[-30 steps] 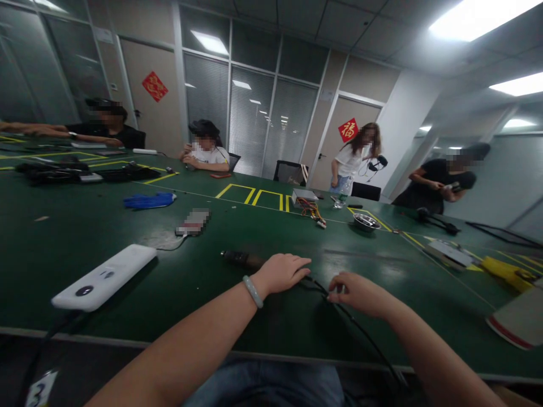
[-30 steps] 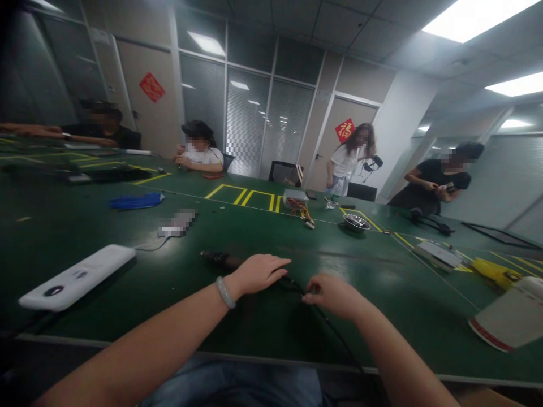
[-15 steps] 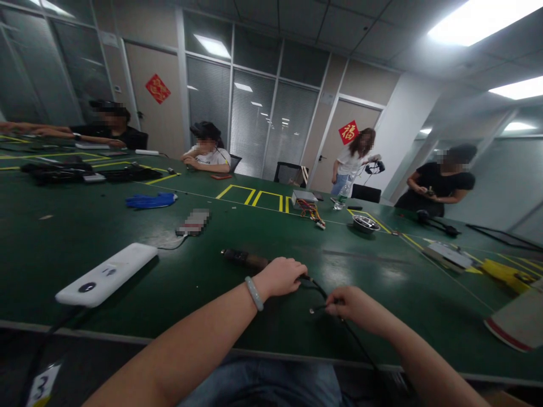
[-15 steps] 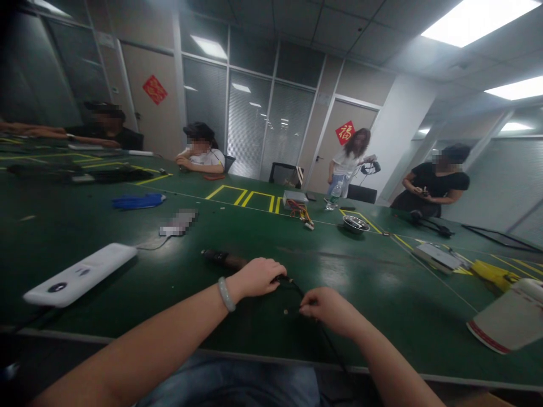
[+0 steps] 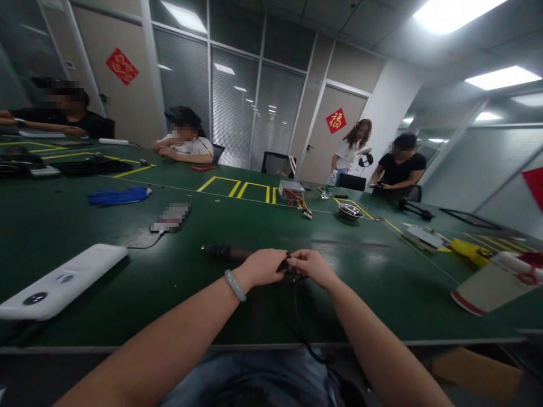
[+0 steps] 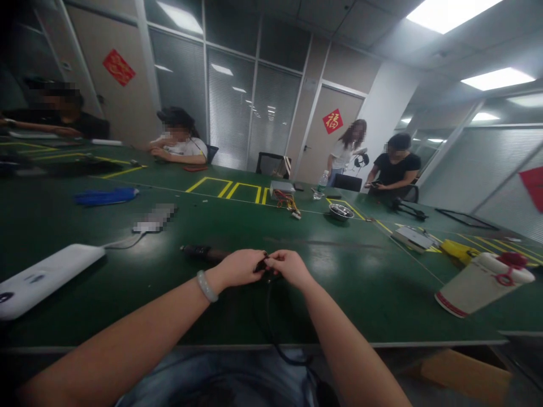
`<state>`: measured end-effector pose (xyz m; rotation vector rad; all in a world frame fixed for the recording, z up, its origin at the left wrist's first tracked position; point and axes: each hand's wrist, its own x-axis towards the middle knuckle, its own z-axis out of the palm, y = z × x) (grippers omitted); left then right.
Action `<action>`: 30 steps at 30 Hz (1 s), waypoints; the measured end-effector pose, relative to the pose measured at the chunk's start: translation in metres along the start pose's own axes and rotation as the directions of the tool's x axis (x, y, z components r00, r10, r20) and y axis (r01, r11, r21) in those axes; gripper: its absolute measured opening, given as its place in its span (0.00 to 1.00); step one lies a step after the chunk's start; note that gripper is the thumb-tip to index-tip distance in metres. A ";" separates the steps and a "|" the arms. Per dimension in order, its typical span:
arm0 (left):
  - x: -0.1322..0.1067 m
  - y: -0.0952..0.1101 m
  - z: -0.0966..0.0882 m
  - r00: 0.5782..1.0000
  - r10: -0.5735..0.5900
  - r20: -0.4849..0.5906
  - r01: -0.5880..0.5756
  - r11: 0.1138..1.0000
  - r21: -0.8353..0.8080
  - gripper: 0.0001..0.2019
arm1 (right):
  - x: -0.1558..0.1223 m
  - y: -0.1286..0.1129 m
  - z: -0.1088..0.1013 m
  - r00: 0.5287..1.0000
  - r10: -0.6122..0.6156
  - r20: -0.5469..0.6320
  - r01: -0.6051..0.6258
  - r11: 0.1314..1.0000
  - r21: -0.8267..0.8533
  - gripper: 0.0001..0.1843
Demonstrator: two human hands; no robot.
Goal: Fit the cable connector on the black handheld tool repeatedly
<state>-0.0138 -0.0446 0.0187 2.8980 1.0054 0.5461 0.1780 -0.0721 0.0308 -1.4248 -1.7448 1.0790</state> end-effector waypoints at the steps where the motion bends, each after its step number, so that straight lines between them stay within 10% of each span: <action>1: 0.000 0.000 0.000 1.000 -0.005 0.006 0.005 1.000 0.000 0.11 | 0.000 0.005 -0.002 1.000 0.009 -0.017 -0.009 1.000 0.004 0.21; 12: 0.002 0.000 0.001 1.000 -0.006 -0.004 0.006 0.999 -0.034 0.10 | -0.011 0.024 -0.006 0.977 0.011 -0.213 -0.095 0.916 -0.389 0.12; 30: 0.002 0.003 0.004 0.998 -0.046 -0.033 0.045 0.998 -0.040 0.07 | -0.022 0.012 0.010 0.970 -0.141 -0.196 -0.013 0.778 -0.628 0.11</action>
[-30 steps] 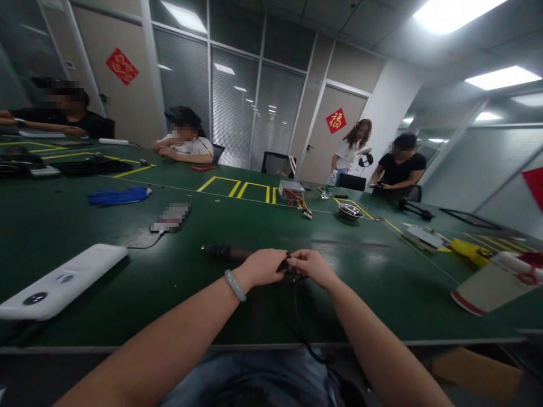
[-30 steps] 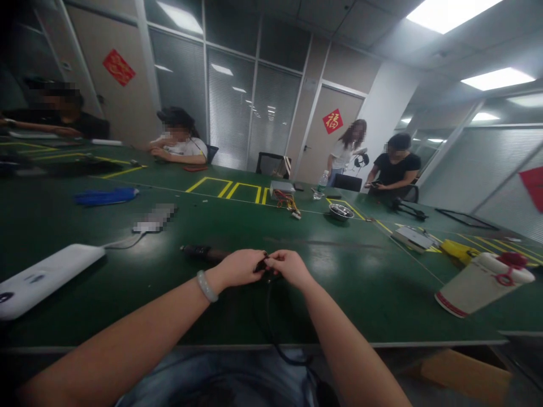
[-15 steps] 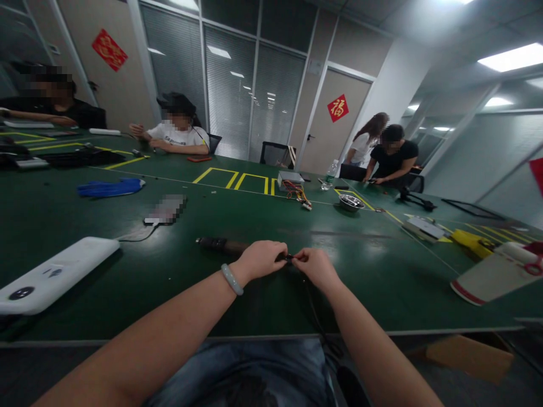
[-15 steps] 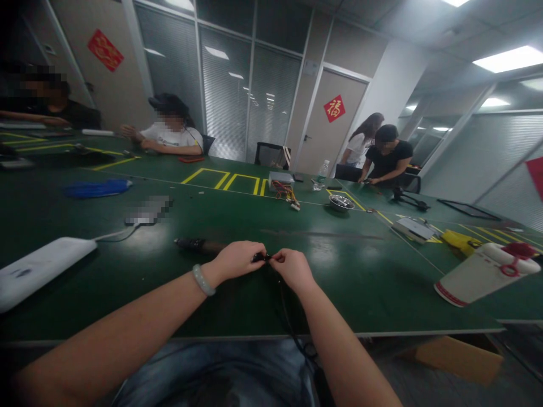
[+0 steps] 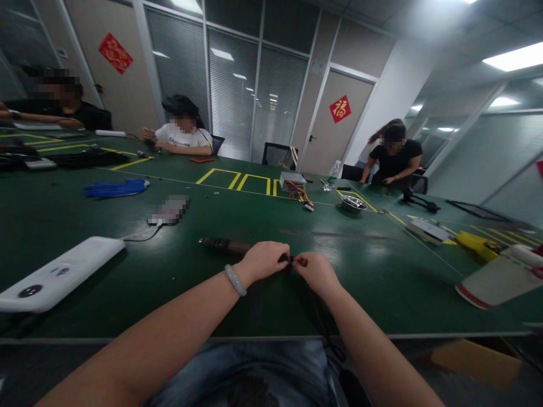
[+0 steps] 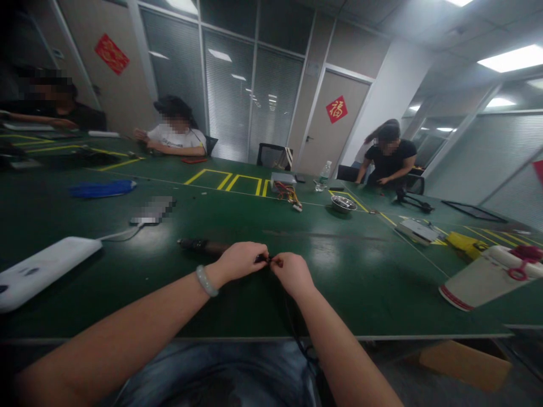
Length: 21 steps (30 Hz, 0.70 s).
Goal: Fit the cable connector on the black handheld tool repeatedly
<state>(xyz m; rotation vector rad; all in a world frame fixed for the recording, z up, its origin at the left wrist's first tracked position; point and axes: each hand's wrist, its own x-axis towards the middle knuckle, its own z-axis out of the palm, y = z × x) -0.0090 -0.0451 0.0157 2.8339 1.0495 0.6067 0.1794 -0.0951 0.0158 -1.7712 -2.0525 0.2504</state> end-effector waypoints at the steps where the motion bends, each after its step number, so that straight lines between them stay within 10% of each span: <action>1: 0.000 0.000 0.000 1.000 -0.002 -0.003 0.002 1.000 -0.001 0.07 | -0.001 -0.001 0.000 1.000 -0.023 -0.012 0.022 0.999 -0.037 0.11; 21: 0.001 0.000 0.000 1.000 -0.011 0.001 0.011 1.000 0.002 0.07 | -0.005 -0.017 0.003 0.993 -0.113 0.014 0.111 0.927 -0.358 0.13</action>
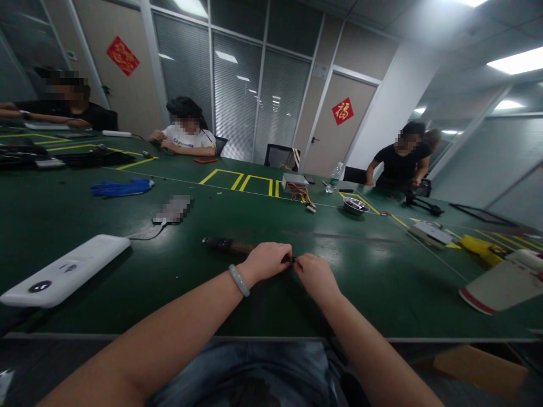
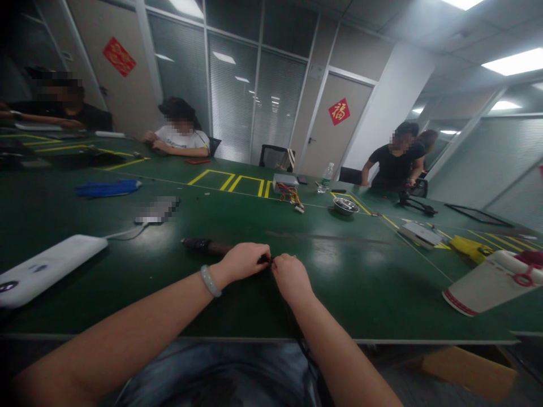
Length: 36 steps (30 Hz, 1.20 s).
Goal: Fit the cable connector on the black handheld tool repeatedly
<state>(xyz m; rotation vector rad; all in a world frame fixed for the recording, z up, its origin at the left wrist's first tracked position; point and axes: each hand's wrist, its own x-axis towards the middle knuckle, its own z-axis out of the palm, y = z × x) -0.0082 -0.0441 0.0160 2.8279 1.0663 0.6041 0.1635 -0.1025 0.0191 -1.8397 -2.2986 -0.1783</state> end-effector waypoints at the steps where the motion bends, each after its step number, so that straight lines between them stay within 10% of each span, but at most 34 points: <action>1: 0.000 0.000 0.000 1.000 0.002 -0.001 -0.002 1.000 0.001 0.07 | 0.000 0.000 0.000 1.000 0.001 0.003 0.000 1.000 -0.005 0.13; 13: 0.000 -0.004 0.003 1.000 -0.004 -0.009 0.004 1.000 -0.007 0.08 | -0.003 0.012 -0.004 0.999 0.022 -0.041 -0.015 0.987 0.159 0.12; 36: -0.001 0.002 -0.002 1.000 0.014 0.003 -0.014 0.998 0.066 0.07 | 0.005 0.006 -0.003 0.982 -0.166 0.091 0.179 0.971 -0.156 0.13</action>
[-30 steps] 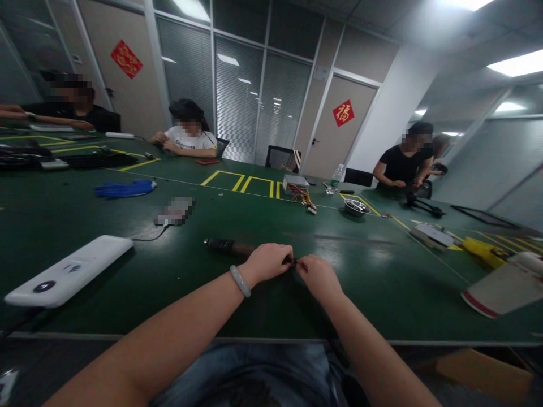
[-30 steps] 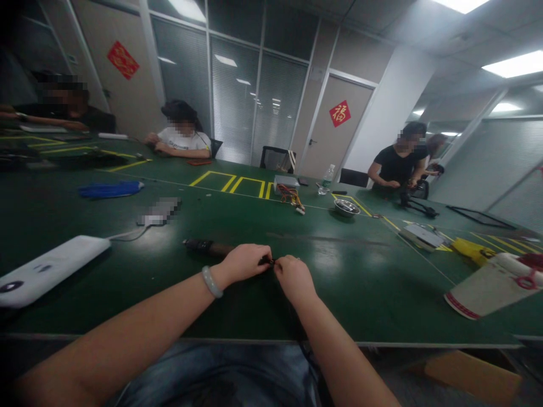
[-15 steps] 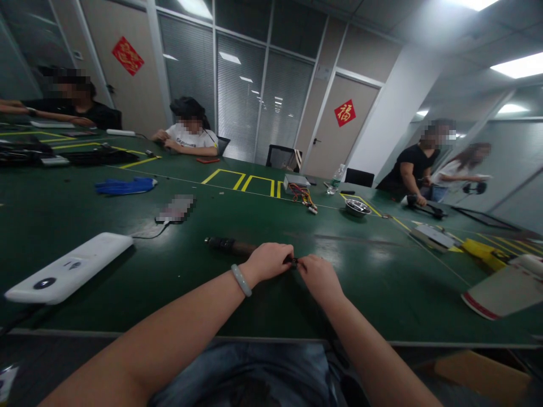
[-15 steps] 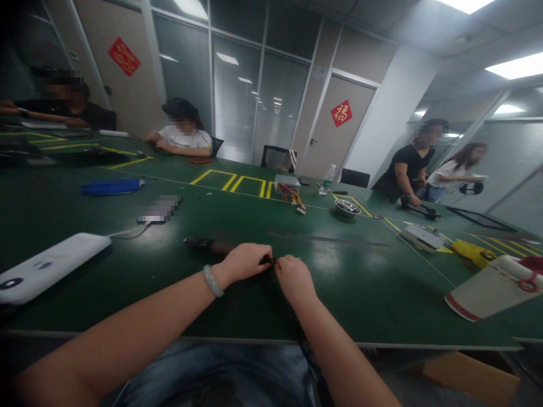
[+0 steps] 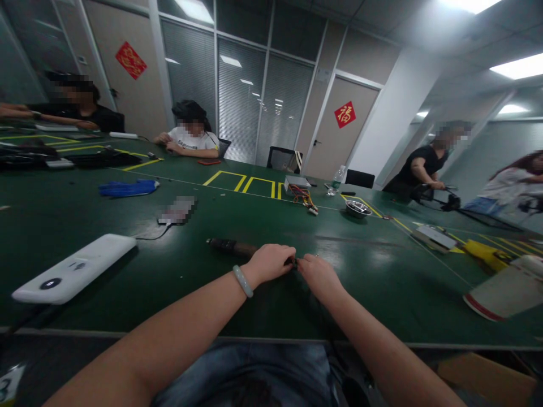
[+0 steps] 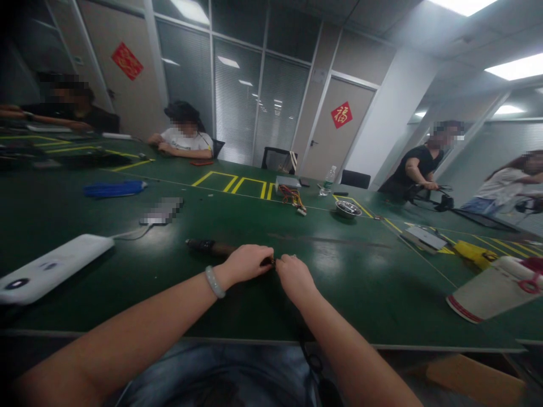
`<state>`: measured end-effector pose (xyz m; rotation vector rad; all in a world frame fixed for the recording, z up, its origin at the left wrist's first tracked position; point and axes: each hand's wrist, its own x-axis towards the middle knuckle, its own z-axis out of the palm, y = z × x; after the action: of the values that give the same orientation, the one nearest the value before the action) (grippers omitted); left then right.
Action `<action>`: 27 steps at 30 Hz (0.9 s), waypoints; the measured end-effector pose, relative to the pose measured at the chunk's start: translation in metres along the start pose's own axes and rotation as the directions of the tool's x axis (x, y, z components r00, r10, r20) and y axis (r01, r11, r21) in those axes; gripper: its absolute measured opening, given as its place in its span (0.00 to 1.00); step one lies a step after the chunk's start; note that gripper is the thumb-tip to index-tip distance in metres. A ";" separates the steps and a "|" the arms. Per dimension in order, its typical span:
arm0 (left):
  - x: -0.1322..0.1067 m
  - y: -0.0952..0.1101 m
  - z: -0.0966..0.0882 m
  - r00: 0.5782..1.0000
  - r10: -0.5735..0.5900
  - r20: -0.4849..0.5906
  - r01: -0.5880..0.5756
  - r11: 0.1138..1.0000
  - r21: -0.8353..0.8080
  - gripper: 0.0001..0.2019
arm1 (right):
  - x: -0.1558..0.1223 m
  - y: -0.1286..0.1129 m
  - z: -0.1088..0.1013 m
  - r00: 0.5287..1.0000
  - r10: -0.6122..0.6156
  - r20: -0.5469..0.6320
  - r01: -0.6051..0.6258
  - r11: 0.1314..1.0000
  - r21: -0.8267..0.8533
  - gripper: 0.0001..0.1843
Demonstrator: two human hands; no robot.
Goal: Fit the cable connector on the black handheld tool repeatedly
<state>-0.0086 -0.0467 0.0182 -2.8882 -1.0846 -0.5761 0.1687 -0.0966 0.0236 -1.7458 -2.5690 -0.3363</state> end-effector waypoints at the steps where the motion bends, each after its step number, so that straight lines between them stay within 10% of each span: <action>1: 0.000 0.000 0.000 1.000 0.003 0.001 -0.003 1.000 0.009 0.07 | 0.001 0.002 0.000 1.000 -0.026 0.007 0.026 1.000 -0.009 0.13; 21: -0.002 0.003 -0.003 0.999 -0.016 0.032 0.017 1.000 -0.025 0.16 | 0.006 0.017 0.010 0.996 -0.088 -0.006 0.088 0.996 0.023 0.12; 27: -0.005 0.004 -0.013 0.991 0.068 -0.115 -0.073 0.996 -0.045 0.19 | 0.017 0.027 0.009 0.995 -0.102 -0.004 0.102 0.994 0.042 0.10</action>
<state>-0.0138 -0.0540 0.0292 -2.8806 -0.9630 -0.7629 0.1881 -0.0697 0.0217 -1.6043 -2.6493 -0.2842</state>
